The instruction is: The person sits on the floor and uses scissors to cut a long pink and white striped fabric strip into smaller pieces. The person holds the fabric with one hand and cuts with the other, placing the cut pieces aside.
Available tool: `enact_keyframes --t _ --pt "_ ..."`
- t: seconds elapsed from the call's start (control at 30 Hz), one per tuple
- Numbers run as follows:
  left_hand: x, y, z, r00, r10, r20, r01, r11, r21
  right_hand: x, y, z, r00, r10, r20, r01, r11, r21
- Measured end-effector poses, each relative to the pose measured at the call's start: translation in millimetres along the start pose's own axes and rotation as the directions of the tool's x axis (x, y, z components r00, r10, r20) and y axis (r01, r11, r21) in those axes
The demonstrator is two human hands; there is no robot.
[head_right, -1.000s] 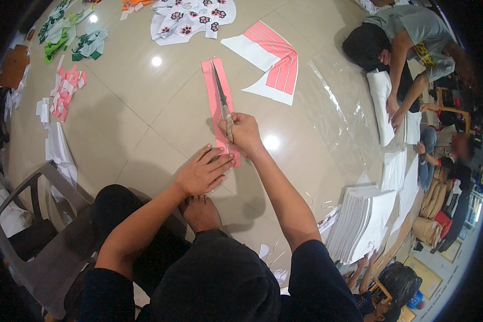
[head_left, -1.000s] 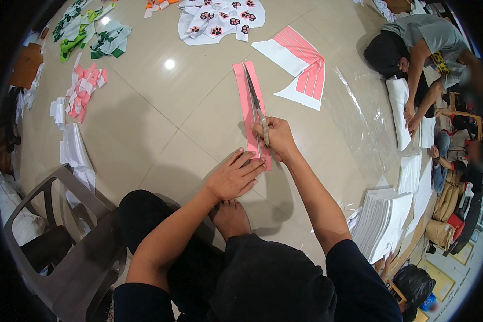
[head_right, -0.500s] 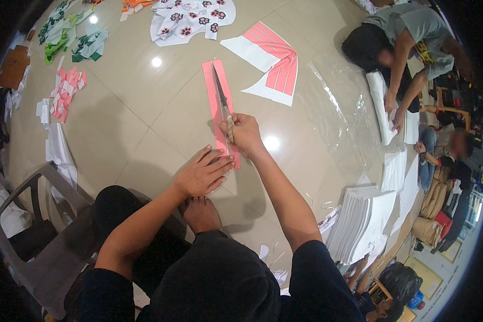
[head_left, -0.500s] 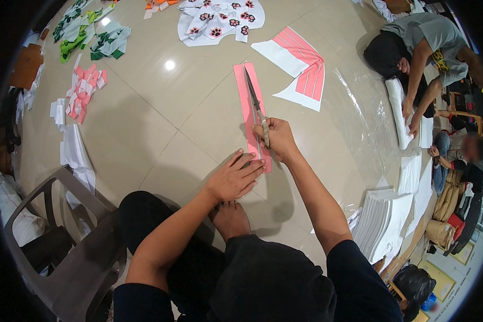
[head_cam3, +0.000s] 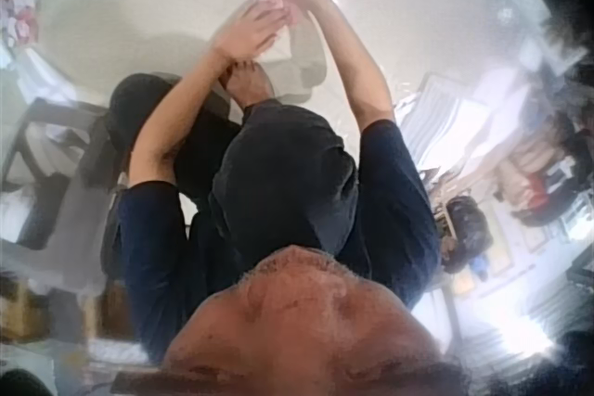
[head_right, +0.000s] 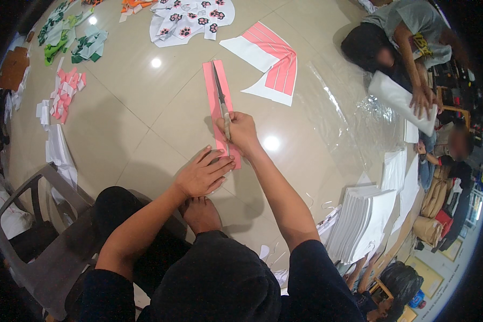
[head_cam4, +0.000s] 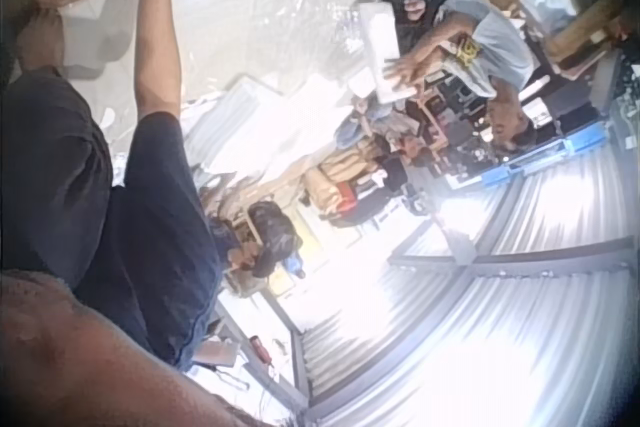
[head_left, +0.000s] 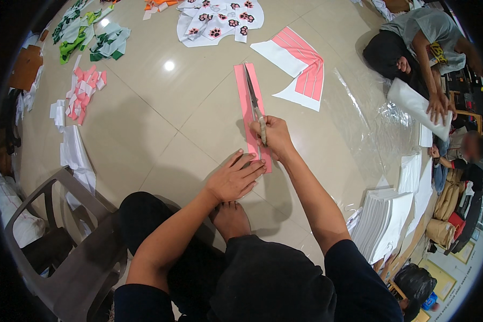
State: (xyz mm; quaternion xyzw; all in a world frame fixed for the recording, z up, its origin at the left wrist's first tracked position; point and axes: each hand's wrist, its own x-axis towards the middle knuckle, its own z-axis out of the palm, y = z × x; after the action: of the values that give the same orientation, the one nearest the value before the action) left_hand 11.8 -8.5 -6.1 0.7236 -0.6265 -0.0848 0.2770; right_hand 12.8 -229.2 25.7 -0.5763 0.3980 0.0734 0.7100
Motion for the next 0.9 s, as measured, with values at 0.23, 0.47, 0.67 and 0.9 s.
enact_keyframes --t 0.23,0.47,0.67,0.9 --pt "0.1 0.1 -0.9 1.000 -0.006 0.026 0.007 1.000 -0.030 2.5 0.8 5.7 1.000 -0.001 -0.031 0.001 1.000 -0.018" --pt "-0.8 -0.5 1.0 1.000 -0.006 0.023 0.006 1.000 -0.009 3.4 2.4 6.8 0.999 -0.009 -0.040 0.009 1.000 -0.015" --pt "-0.8 -1.2 0.8 1.000 -0.004 0.023 0.005 1.000 -0.026 5.0 2.8 2.0 1.000 -0.014 -0.013 0.014 1.000 0.000" --pt "-1.5 -1.1 2.5 1.000 -0.005 0.022 0.005 1.000 -0.007 7.4 4.2 0.8 1.000 -0.019 -0.008 0.019 1.000 -0.004"
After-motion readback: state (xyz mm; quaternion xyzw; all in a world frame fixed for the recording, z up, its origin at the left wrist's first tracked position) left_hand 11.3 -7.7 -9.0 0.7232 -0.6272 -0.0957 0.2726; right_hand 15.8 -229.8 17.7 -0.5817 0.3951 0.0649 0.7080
